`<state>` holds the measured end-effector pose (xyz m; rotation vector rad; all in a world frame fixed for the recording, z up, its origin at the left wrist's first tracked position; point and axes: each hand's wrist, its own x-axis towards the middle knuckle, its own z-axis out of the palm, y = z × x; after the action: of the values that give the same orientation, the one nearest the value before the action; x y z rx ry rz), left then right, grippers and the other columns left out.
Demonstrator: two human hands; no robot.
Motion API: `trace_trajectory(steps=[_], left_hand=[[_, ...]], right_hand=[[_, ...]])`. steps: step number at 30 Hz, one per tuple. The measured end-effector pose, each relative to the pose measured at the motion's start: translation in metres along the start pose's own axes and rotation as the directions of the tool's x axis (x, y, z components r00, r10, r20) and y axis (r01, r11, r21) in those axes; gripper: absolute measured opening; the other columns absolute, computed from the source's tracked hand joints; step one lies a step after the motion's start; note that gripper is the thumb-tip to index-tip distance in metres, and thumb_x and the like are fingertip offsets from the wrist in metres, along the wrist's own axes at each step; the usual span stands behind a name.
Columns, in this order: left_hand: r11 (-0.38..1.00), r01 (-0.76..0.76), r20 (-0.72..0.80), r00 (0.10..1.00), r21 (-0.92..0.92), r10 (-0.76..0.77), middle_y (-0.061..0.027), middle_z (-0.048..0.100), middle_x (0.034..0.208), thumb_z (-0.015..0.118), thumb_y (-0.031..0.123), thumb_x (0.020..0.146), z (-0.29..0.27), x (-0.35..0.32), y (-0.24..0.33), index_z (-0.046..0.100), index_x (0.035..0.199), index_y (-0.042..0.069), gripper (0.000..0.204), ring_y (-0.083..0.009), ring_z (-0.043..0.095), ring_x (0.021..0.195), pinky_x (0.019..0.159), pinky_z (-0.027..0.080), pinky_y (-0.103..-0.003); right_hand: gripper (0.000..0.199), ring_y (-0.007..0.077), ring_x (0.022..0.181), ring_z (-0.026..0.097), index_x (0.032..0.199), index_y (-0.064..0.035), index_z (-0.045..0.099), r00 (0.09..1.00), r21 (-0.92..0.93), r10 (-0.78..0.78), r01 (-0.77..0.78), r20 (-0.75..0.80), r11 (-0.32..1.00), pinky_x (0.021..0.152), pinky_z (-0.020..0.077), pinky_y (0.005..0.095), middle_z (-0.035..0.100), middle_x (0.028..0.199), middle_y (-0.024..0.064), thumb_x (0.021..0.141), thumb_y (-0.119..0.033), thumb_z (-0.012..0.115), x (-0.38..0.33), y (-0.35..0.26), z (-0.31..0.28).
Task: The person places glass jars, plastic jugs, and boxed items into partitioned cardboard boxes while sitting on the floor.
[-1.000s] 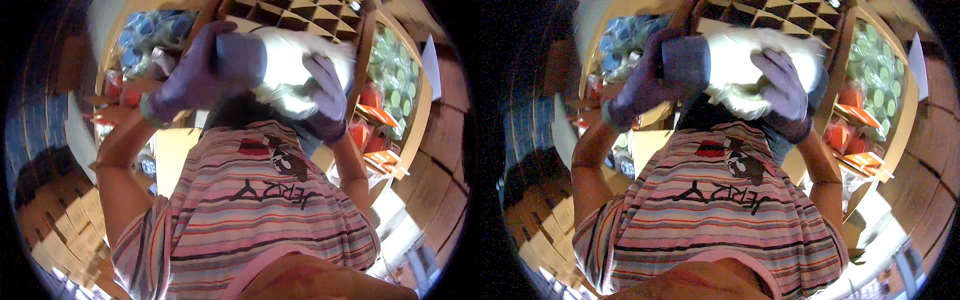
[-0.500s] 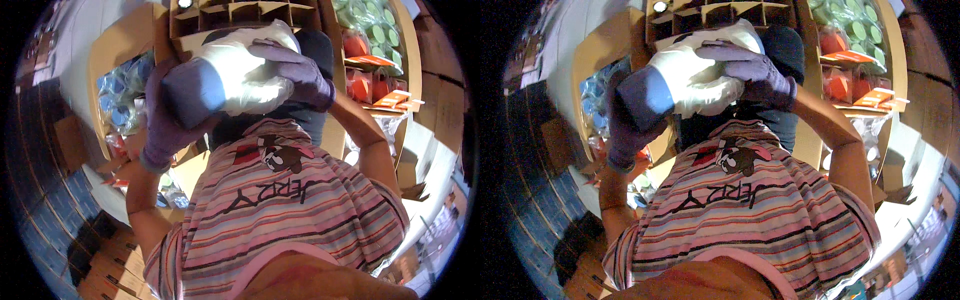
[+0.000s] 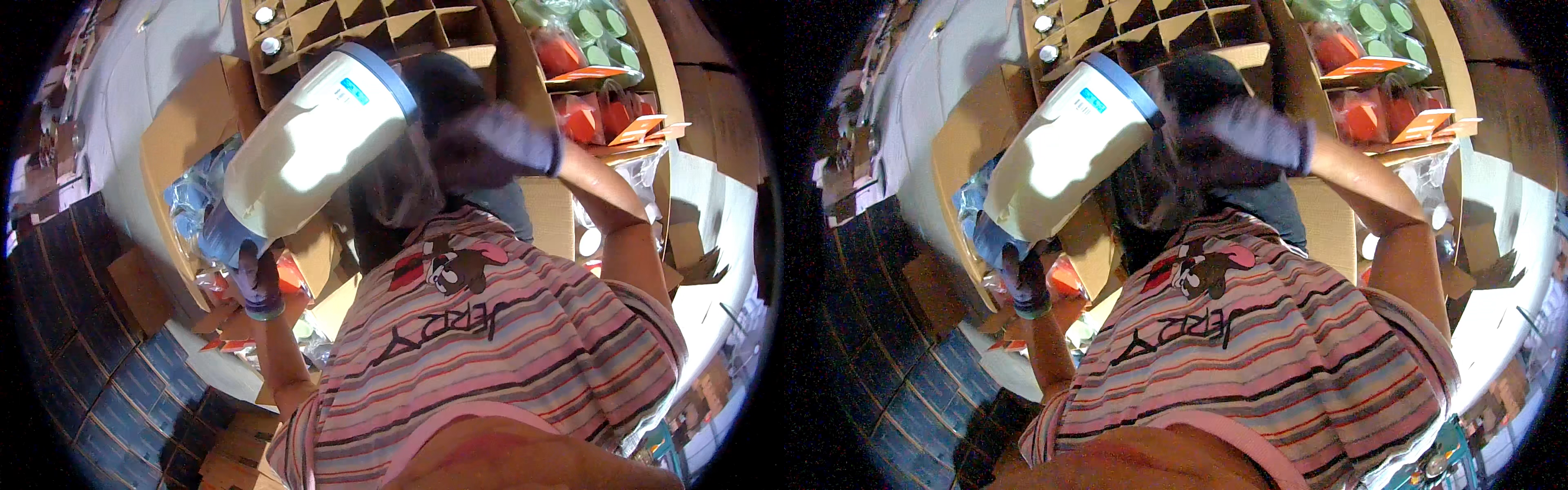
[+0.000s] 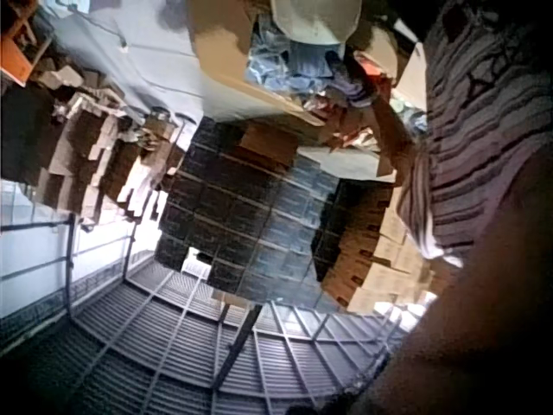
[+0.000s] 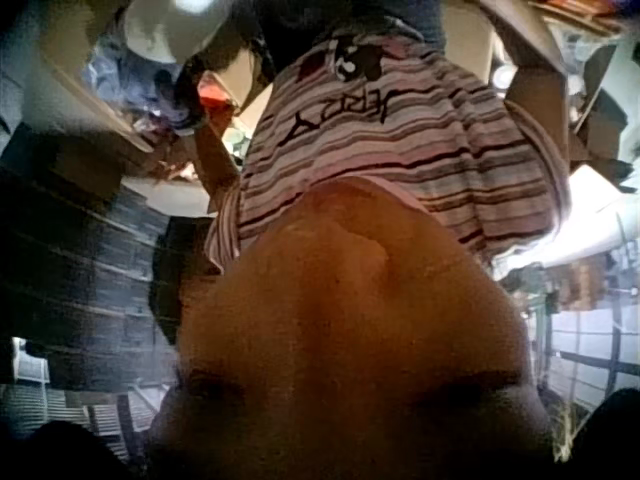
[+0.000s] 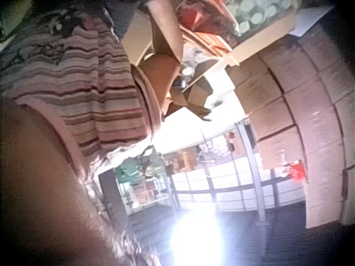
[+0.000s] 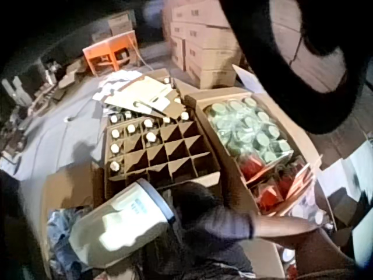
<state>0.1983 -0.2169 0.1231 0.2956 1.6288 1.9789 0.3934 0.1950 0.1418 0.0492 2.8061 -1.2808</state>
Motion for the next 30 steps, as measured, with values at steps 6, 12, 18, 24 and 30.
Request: trace_trajectory(steps=[6, 12, 18, 24, 30], left_hand=[[-0.066, -0.509, 0.513, 0.848, 0.858, 0.128, -0.0128, 0.063, 0.1, 0.079, 0.026, 0.067, 0.002, 0.021, -0.014, 0.062, 0.109, 0.005, 0.05, -0.0362, 0.056, 0.101, 0.095, 0.043, -0.044], [0.545, -0.458, 0.367, 0.889, 0.703, 0.274, -0.0172, 0.055, 0.12, 0.08, 0.036, 0.068, 0.072, 0.027, 0.007, 0.05, 0.123, 0.0, 0.072, -0.0346, 0.051, 0.113, 0.101, 0.04, -0.044], [0.496, -0.625, 0.557, 0.775, 0.603, 0.3, -0.0202, 0.056, 0.128, 0.073, 0.028, 0.078, 0.12, 0.045, 0.023, 0.048, 0.13, -0.005, 0.065, -0.0324, 0.055, 0.117, 0.101, 0.042, -0.041], [0.608, -0.535, 0.455, 0.839, 0.587, 0.299, -0.0158, 0.063, 0.114, 0.058, 0.021, 0.09, 0.079, 0.072, -0.005, 0.057, 0.119, -0.002, 0.037, -0.0239, 0.062, 0.104, 0.092, 0.048, -0.035], [0.64, 0.317, 0.309, 0.674, 0.7, -0.671, -0.0081, 0.063, 0.106, 0.062, 0.027, 0.087, 0.03, 0.116, -0.086, 0.055, 0.119, 0.003, 0.041, -0.0185, 0.061, 0.094, 0.084, 0.049, -0.032]], right_hand=[[0.101, 0.0199, 0.126, 0.04, 0.152, -0.0111, 0.005, 0.974, 0.611, -0.169, 0.227, -0.152, 0.758, 0.105, 0.0314, 0.0299, 0.042, 0.138, 0.0108, 0.079, -0.024, 0.074, 0.016, 0.027, -0.019], [0.095, 0.019, 0.127, 0.038, 0.151, -0.0082, 0.011, 0.988, 0.713, -0.046, 0.137, -0.145, 0.688, 0.108, 0.0284, 0.0322, 0.04, 0.14, 0.0098, 0.078, -0.013, 0.072, 0.002, 0.005, -0.02], [0.123, 0.0336, 0.139, 0.025, 0.148, 0.0014, 0.016, 0.975, 0.319, -0.042, 0.113, -0.22, 0.941, 0.114, 0.0198, 0.0403, 0.025, 0.15, 0.0217, 0.051, -0.031, 0.085, -0.02, -0.022, -0.02], [0.102, 0.0395, 0.122, 0.042, 0.136, 0.0018, 0.036, 0.882, -0.044, -0.322, 0.327, -0.343, 0.944, 0.103, 0.0338, 0.0462, 0.038, 0.138, 0.0226, 0.054, -0.035, 0.083, -0.018, -0.063, -0.039], [0.047, 0.0289, 0.101, 0.053, 0.104, -0.0118, 0.059, 0.681, -0.007, -0.731, 0.732, -0.044, 0.681, 0.079, 0.0428, 0.043, 0.055, 0.108, 0.0084, 0.072, -0.043, 0.073, 0.005, -0.117, -0.018]])
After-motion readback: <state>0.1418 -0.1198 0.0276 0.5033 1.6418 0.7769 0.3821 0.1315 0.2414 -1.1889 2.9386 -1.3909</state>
